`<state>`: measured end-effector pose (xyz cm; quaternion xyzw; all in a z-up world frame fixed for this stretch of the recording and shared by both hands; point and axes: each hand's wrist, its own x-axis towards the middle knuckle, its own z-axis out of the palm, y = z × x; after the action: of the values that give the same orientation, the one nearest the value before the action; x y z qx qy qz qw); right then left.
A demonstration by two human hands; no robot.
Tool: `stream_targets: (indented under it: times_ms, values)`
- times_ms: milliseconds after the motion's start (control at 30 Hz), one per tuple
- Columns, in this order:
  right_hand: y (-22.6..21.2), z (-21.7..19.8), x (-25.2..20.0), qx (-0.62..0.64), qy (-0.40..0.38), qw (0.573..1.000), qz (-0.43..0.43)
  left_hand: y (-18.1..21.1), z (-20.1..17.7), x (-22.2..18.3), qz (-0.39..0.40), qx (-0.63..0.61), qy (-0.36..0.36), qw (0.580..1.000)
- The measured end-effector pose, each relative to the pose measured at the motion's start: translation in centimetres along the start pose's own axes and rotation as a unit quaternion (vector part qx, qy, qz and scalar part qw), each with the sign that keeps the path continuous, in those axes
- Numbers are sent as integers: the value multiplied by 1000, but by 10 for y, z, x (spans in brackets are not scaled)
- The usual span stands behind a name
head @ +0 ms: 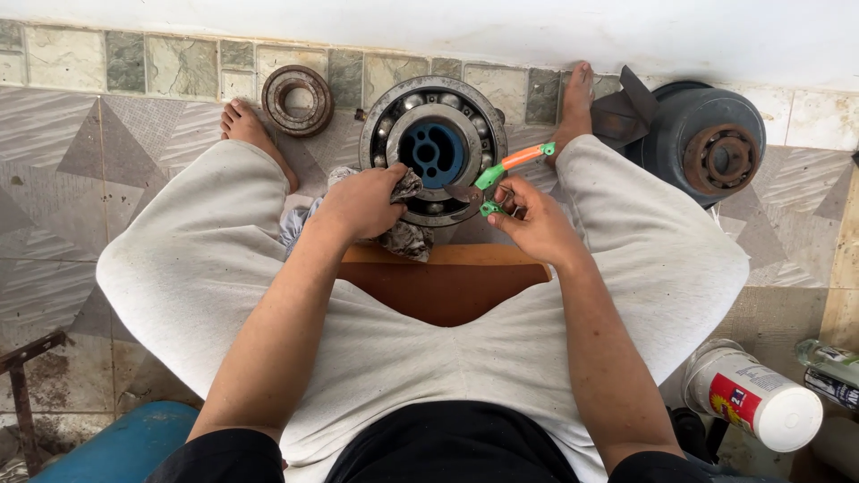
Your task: Cleaning and inspecting a large industrial ball bearing using a rag and pliers to remove old grease and debris.
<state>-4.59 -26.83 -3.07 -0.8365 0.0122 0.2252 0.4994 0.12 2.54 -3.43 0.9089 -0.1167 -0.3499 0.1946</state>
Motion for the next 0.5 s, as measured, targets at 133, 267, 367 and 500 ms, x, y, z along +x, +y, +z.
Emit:
stream_targets:
  times_ms: [133,267,367,500]
  values:
    - [14,7,4,-31,21,999,-14,-10,1,5,-10,3,15,1000]
    - [5,12,6,-81,45,995,-41,-9,-8,-4,-27,8,37,999]
    - [-1,17,2,-88,55,994,-46,-12,-6,-1,-56,4,72,996]
    - [5,30,-13,-74,80,993,-41,-12,-17,-7,-104,-11,104,989]
